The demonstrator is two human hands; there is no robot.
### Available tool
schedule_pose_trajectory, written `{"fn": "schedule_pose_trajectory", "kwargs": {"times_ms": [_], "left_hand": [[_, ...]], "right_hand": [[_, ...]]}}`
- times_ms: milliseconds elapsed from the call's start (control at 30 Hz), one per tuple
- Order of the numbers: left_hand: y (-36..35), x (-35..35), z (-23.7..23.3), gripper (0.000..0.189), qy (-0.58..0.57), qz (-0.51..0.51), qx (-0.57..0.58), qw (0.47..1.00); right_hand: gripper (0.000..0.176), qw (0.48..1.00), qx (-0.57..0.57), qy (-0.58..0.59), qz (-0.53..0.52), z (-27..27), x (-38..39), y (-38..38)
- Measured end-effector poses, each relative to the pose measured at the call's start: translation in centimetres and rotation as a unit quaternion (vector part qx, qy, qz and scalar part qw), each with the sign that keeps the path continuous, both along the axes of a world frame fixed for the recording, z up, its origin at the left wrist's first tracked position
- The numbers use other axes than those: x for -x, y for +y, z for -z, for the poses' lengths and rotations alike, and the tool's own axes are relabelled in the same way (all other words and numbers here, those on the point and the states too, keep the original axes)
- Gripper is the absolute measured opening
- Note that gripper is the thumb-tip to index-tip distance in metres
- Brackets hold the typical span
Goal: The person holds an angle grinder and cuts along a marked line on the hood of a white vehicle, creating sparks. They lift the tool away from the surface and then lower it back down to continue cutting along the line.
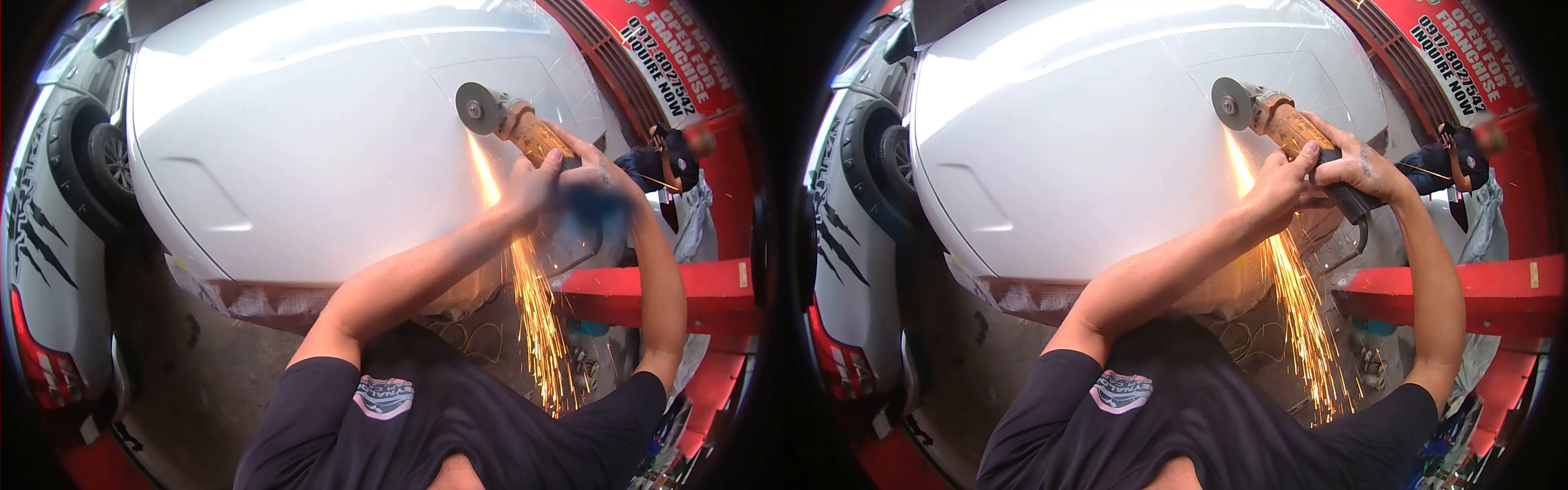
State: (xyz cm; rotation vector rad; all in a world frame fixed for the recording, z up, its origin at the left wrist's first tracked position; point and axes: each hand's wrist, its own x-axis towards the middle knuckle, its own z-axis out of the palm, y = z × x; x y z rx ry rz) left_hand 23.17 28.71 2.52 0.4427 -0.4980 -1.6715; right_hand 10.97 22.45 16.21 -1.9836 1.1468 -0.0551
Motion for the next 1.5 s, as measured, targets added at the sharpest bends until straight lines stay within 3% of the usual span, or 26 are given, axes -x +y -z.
{"fn": "schedule_pose_trajectory", "kwargs": {"times_ms": [1333,1500], "left_hand": [[-2.2,-3.6,-1.4,0.05,0.007,-0.024,0.005,1.0],[-3.1,-3.8,-0.9,0.051,0.01,-0.037,0.01,0.999]], "right_hand": [[0.116,0.999,0.029,0.04,-0.008,-1.4,-3.9,-2.3],[0.116,1.0,0.005,-0.001,-0.025,-1.3,-4.4,-2.8]]}}
